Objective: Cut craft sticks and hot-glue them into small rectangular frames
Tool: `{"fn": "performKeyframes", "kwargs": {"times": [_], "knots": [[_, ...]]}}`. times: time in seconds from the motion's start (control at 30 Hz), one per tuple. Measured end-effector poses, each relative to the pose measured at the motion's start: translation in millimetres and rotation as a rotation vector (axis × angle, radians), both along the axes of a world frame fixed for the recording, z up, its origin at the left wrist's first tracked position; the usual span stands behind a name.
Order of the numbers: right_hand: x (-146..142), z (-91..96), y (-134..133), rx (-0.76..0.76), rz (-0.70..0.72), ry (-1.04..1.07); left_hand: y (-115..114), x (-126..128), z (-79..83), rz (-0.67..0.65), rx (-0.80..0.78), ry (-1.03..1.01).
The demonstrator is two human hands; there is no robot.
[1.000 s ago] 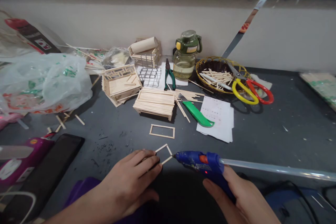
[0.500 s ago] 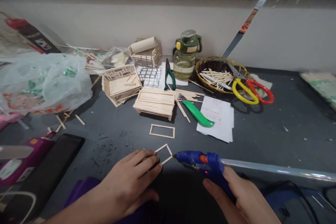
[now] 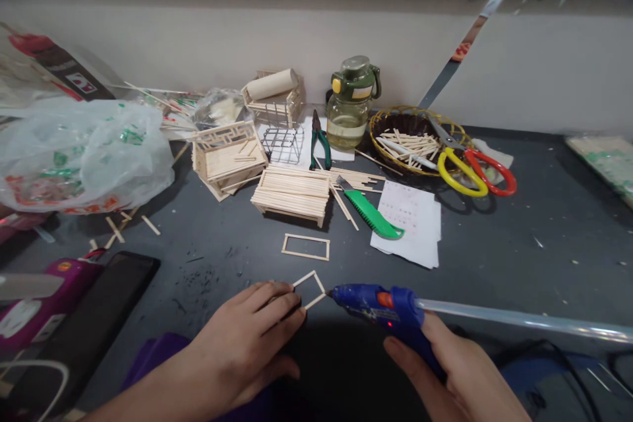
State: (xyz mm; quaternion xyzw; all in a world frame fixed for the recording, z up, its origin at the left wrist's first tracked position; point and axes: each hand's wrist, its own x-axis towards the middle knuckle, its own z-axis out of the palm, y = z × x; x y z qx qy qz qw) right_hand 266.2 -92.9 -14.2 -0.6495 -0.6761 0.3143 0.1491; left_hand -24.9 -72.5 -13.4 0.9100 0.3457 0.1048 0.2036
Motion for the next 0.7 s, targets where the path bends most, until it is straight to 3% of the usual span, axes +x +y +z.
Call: {"fn": "performKeyframes", "kwargs": {"times": [0.7], "knots": [[0.6, -0.1, 2.0, 0.07, -0.024, -0.058, 0.6, 0.8, 0.7, 0.0, 0.005, -0.004]]}}
